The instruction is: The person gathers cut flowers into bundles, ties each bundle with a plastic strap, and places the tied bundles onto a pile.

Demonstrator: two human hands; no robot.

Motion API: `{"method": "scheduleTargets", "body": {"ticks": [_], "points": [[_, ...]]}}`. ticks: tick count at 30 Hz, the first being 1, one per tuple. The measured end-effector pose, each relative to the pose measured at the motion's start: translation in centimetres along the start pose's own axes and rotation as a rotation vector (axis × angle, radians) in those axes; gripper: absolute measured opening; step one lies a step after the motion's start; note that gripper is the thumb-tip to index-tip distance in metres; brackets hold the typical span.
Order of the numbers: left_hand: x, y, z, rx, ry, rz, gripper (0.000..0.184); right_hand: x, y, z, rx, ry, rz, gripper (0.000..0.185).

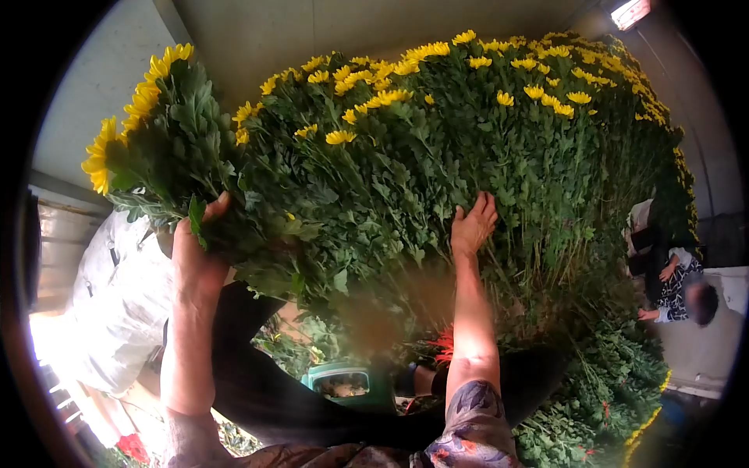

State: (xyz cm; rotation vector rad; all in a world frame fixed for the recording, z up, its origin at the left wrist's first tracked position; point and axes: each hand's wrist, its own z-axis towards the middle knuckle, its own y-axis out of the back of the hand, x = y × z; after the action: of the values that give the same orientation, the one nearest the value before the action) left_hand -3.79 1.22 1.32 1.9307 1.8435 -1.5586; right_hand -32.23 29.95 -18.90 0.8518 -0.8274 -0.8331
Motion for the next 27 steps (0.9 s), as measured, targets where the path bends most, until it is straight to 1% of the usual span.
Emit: {"method": "scheduleTargets", "body": {"ticks": [1,2,3,4,5,6,8,10,11,12,14,15,17,18,20,21,22,24,25,26,27], "points": [[0.1,0.0,0.1,-0.001,0.0,-0.003,0.021,0.9,0.5,0.2,-0.112,0.104,0.093,0.039],[0.2,-0.1,0.1,0.021,0.025,-0.009,0.021,1.1,-1.3,-0.5,0.045,0.068,0.267,0.039],[0.3,-0.2,0.2,0.044,0.047,-0.012,0.021,2.5,-2.2,-1.1,0.272,0.064,0.451,0.045],[0.2,-0.6,0.0,0.045,0.042,-0.003,0.021,3.7,-4.1,-2.3,0.318,0.156,0.174,0.052],[0.2,-1.1,-0.3,0.03,0.045,0.013,0.021,5.5,-5.0,-3.8,0.368,0.14,-0.105,0.059],[0.2,-1.5,-0.4,0.013,0.048,0.025,0.021,5.2,-8.3,-5.5,0.33,0.051,-0.126,0.061],[0.4,-1.3,0.0,0.013,0.027,0.024,0.022,3.6,-11.8,-6.3,0.282,0.018,0.045,0.058],[0.4,-0.6,0.6,-0.007,0.002,0.045,0.023,5.4,-5.5,-3.3,0.654,-0.346,0.377,0.052],[0.5,-0.6,0.6,-0.008,0.007,0.036,0.023,3.0,-6.0,-3.6,0.557,-0.226,0.528,0.051],[0.3,-0.7,0.4,0.007,0.008,0.02,0.022,1.7,-5.0,-3.4,0.558,-0.223,0.521,0.051],[0.1,-1.0,0.1,0.019,0.013,0.007,0.022,-0.4,-3.2,-3.2,0.491,-0.237,0.697,0.055],[0.2,-1.2,-0.1,0.006,0.025,0.005,0.021,-1.9,-3.2,-3.3,0.492,-0.243,0.693,0.055],[0.4,-1.3,-0.2,0.001,0.036,0.001,0.02,-3.6,-3.3,-3.0,0.506,-0.563,0.389,0.053],[0.4,-1.2,-0.2,-0.003,0.034,0.027,0.019,-4.1,-3.2,-2.5,0.504,-0.562,0.389,0.053],[0.5,-1.1,-0.2,-0.009,0.032,0.052,0.019,-4.3,-2.8,-1.5,0.412,-0.557,0.46,0.047],[0.6,-1.1,-0.2,-0.008,0.013,0.063,0.019,-1.6,0.3,-0.6,0.423,-0.558,0.531,0.044],[0.7,-1.1,-0.1,-0.007,-0.004,0.074,0.019,-0.9,1.0,-0.2,0.424,-0.557,0.53,0.044],[0.8,-1.3,-0.2,-0.009,0.003,0.067,0.019,-0.4,1.3,0.7,0.341,-0.526,0.538,0.041],[0.7,-1.5,-0.2,-0.009,0.007,0.061,0.019,-0.7,0.5,0.7,0.123,-0.256,0.615,0.039],[0.7,-1.5,-0.1,-0.008,0.006,0.062,0.019,-0.4,0.9,1.4,0.122,-0.257,0.616,0.039],[0.7,-1.3,-0.1,-0.01,0.017,0.041,0.019,0.0,1.8,2.5,0.176,-0.332,0.449,0.038]]}}
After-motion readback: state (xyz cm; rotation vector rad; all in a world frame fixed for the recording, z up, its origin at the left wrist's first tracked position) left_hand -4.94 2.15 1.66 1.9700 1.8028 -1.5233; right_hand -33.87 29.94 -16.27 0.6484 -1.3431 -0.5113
